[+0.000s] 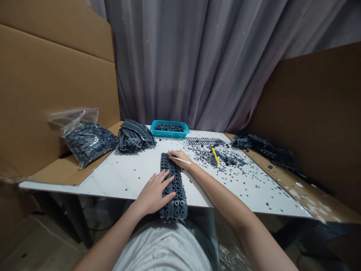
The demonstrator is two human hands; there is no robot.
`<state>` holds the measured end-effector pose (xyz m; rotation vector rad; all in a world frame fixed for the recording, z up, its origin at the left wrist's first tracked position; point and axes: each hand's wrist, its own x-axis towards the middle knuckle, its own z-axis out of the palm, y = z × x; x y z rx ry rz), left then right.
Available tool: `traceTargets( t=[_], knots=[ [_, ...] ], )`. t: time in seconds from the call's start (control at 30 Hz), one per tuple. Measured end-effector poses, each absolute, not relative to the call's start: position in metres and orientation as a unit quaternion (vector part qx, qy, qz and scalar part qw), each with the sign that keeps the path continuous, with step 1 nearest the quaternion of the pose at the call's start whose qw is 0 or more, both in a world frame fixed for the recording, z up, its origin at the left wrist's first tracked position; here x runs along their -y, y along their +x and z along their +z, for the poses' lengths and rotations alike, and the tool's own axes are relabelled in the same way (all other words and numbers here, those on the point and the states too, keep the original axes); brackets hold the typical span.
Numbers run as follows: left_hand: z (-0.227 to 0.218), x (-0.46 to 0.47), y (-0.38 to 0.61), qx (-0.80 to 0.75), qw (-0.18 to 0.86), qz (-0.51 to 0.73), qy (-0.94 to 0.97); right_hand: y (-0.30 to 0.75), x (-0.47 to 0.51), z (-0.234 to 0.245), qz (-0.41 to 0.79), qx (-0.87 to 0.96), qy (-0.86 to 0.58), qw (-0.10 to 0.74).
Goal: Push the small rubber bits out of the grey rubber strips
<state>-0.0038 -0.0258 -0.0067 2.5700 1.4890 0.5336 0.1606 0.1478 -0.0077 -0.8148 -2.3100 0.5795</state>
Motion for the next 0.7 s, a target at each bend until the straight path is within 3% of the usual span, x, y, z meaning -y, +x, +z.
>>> traceTargets(
  t=[0.1,0.33,0.53,0.7],
  knots=[
    [-0.004,0.027,-0.004,-0.497,0.066,0.168,0.849,0.156,-0.16,-0.008,0.188,0.875,-0.327,0.303],
    [-0.003,0.026,-0.005,-0.503,0.085,0.159,0.845,0.153,-0.165,-0.021,0.258,0.795,-0.349,0.423],
    [-0.004,0.026,-0.004,-0.502,0.087,0.164,0.845,0.158,-0.164,-0.024,0.372,0.771,-0.29,0.427],
    [-0.003,0.026,-0.004,-0.505,0.081,0.158,0.845,0.157,-0.164,-0.023,0.316,0.801,-0.289,0.419]
  ],
)
